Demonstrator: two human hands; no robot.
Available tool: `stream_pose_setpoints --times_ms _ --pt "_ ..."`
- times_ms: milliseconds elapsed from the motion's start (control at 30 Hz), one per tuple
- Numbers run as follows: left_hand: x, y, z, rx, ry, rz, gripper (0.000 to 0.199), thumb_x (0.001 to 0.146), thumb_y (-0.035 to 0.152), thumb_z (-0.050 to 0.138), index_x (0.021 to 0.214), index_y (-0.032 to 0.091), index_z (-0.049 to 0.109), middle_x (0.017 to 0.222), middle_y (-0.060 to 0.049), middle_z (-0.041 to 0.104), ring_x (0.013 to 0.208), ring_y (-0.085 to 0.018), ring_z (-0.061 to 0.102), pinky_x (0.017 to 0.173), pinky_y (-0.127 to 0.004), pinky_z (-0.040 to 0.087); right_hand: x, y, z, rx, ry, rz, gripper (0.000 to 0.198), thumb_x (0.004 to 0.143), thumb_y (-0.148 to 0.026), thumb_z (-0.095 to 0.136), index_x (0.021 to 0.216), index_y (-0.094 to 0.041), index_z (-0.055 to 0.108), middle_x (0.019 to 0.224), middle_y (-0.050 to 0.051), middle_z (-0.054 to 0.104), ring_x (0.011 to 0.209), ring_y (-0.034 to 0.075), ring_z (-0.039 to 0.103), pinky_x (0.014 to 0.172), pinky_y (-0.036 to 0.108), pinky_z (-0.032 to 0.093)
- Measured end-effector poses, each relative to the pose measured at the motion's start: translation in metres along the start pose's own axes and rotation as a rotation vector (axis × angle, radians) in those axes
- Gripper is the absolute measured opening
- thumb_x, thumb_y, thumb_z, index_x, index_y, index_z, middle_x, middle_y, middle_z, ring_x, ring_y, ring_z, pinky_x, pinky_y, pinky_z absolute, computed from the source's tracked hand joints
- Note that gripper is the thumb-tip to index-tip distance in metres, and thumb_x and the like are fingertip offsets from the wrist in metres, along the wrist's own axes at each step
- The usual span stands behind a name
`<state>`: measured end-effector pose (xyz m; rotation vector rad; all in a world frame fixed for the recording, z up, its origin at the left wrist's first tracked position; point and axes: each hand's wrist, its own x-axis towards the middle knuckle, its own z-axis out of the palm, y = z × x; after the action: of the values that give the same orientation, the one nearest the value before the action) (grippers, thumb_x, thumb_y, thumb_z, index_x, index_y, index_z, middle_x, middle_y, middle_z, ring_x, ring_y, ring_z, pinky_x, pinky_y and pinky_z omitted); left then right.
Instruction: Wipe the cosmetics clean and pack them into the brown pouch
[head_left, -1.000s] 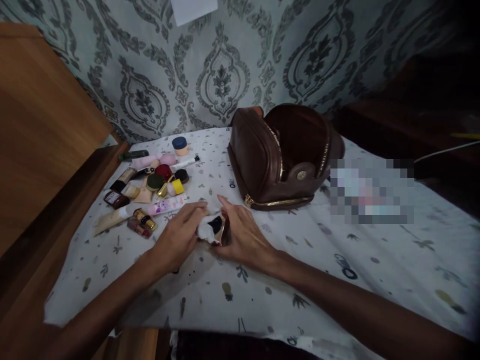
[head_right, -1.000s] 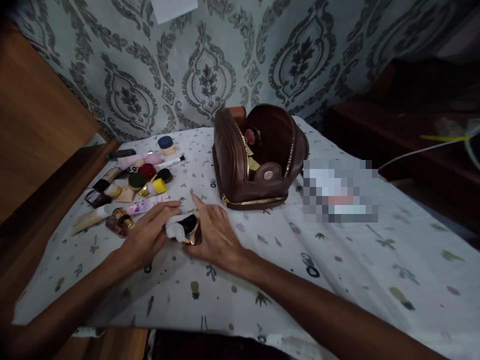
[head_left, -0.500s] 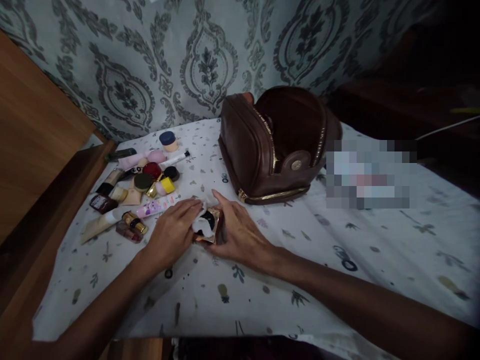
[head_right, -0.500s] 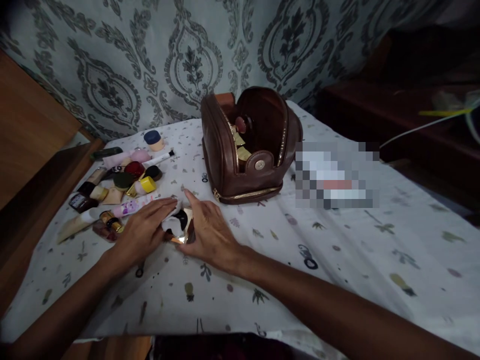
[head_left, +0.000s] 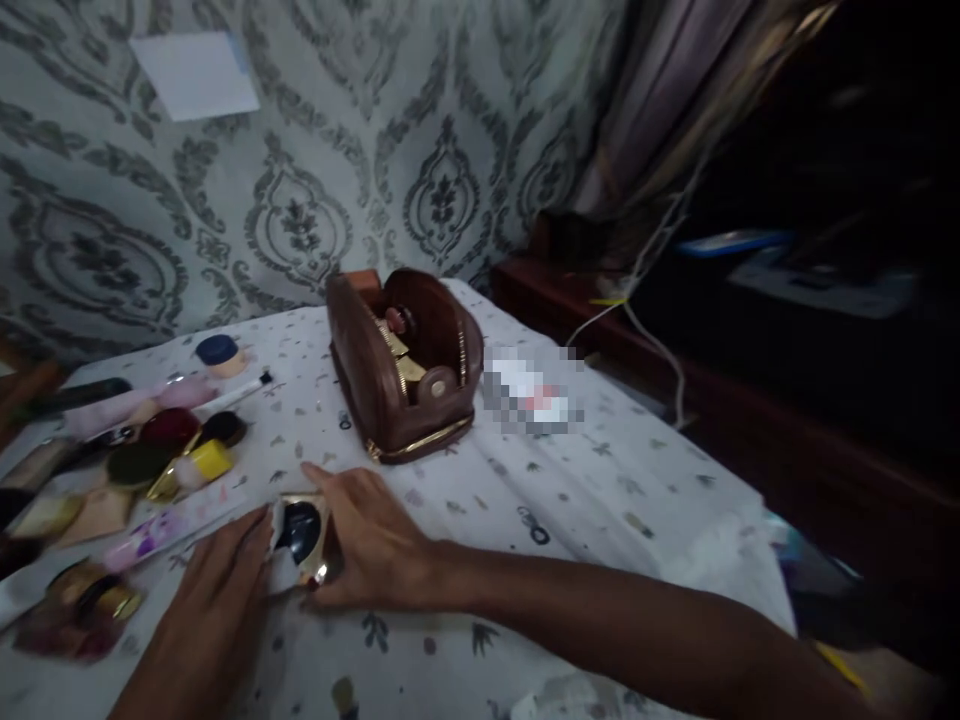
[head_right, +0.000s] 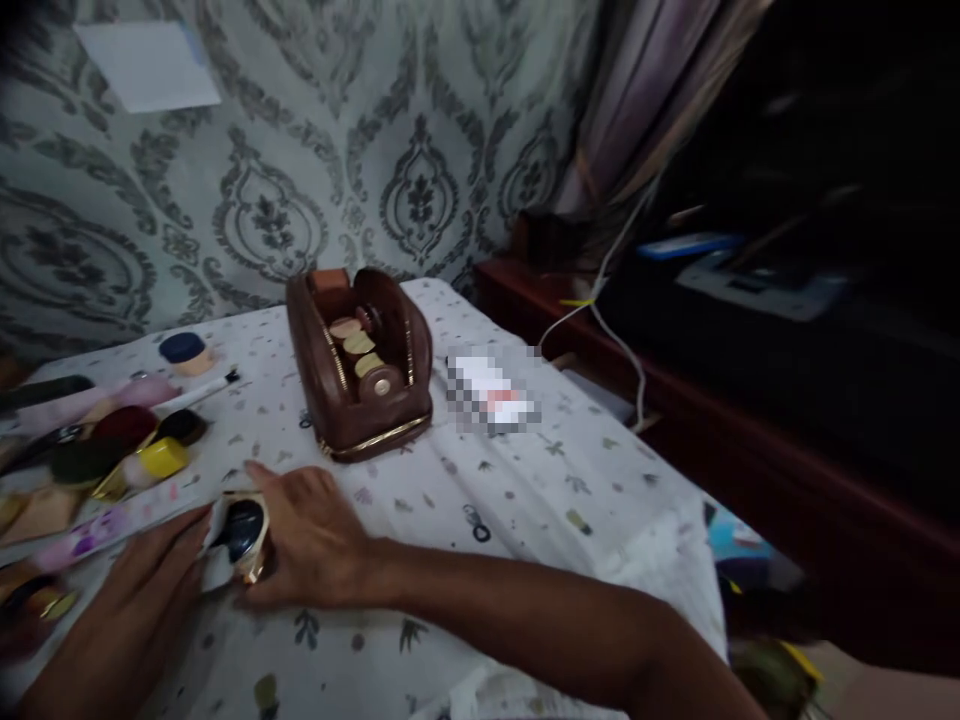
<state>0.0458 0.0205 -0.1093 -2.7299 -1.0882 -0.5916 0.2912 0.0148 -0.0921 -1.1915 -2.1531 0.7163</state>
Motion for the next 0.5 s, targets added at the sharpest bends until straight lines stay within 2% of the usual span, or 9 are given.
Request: stream_pose_setpoints --times_ms 100,267,400,500 --pt "0.013 -0.01 0.008 0.11 0.039 0.174 0.051 0.085 0.016 0.046 0.135 0.022 0.054 0.129 -0.009 0.064 0.112 -0.027 0.063 0.089 -0.035 0.057 0.0 -0.002 -0.005 -0.02 -0.04 0.006 0.112 0.068 -0.041 0.075 0.156 -0.011 0.013 0.136 0.019 0.053 0.126 0.035 0.047 0.105 0.049 0.037" --pt "0.036 0.008 0.008 0.152 0.101 0.353 0.053 0.077 0.01 0.045 0.127 0.016 0.059 0.122 -0.012 0.069 0.11 -0.028 0.064 0.091 -0.036 0.054 0.0 -0.003 -0.008 0.011 -0.022 -0.003 0.116 0.065 -0.037 0.076 0.156 -0.01 0.009 0.143 0.021 0.048 0.129 0.036 0.046 0.108 0.049 0.037" --pt "0.03 0.017 0.011 0.048 0.114 0.443 0.053 0.082 0.013 0.044 0.132 0.026 0.058 0.121 -0.005 0.071 0.113 -0.024 0.064 0.091 -0.032 0.055 0.002 0.0 -0.005 -0.008 -0.022 -0.012 0.123 0.06 -0.036 0.079 0.156 -0.008 0.008 0.14 0.022 0.051 0.125 0.037 0.05 0.107 0.049 0.039" --pt "0.017 0.018 0.01 -0.039 0.059 0.396 0.057 0.087 0.014 0.041 0.141 0.032 0.051 0.126 -0.001 0.07 0.117 -0.023 0.063 0.091 -0.031 0.056 0.002 0.001 -0.004 -0.021 -0.008 -0.022 0.12 0.061 -0.036 0.078 0.156 -0.008 0.009 0.14 0.022 0.052 0.124 0.037 0.051 0.107 0.049 0.04"
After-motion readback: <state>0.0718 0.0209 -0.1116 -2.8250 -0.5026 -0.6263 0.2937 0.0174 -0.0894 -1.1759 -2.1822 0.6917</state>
